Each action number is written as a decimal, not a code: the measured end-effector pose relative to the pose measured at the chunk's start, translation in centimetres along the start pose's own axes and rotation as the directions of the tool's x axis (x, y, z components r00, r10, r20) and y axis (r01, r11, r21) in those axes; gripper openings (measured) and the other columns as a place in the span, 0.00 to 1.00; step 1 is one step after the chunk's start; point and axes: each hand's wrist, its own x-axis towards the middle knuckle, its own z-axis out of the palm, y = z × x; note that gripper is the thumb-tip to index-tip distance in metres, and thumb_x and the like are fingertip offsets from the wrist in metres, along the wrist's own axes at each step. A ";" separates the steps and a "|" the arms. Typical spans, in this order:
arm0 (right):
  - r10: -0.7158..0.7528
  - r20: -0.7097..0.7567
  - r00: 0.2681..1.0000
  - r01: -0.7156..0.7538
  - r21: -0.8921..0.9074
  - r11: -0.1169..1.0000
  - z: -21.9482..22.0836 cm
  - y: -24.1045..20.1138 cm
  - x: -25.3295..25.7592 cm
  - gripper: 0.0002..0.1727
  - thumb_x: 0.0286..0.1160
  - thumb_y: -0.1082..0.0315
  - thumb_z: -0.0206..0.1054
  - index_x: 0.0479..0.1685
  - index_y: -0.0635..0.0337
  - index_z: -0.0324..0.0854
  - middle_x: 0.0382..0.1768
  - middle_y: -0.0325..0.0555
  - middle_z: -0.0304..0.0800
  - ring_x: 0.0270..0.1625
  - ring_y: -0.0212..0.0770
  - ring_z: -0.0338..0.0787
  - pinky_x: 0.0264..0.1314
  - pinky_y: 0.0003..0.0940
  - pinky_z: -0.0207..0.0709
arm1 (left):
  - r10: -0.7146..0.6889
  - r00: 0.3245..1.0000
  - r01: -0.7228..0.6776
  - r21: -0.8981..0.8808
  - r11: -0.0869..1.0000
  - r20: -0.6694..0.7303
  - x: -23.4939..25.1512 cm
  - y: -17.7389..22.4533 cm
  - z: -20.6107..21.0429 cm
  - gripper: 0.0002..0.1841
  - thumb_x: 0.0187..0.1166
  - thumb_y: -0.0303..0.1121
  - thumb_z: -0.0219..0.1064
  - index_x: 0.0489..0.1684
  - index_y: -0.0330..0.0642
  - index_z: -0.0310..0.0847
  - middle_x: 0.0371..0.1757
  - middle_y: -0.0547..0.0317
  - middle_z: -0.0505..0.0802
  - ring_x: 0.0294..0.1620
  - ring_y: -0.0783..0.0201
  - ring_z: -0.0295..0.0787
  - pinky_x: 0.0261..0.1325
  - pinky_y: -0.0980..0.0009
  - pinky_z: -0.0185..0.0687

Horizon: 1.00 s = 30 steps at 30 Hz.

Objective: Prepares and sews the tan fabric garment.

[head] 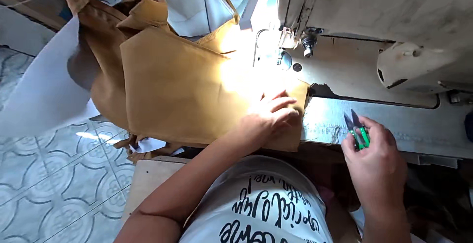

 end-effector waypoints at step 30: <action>0.174 -0.054 0.983 -0.180 -0.126 0.976 2.6 7.7 8.1 0.25 0.86 0.62 0.57 0.78 0.63 0.74 0.69 0.75 0.78 0.66 0.79 0.82 0.55 0.76 0.76 | -0.024 0.996 0.021 0.037 0.999 0.081 -3.6 -0.7 0.4 0.19 0.84 0.52 0.62 0.67 0.62 0.87 0.81 0.66 0.82 0.92 0.50 0.60 0.86 0.23 0.42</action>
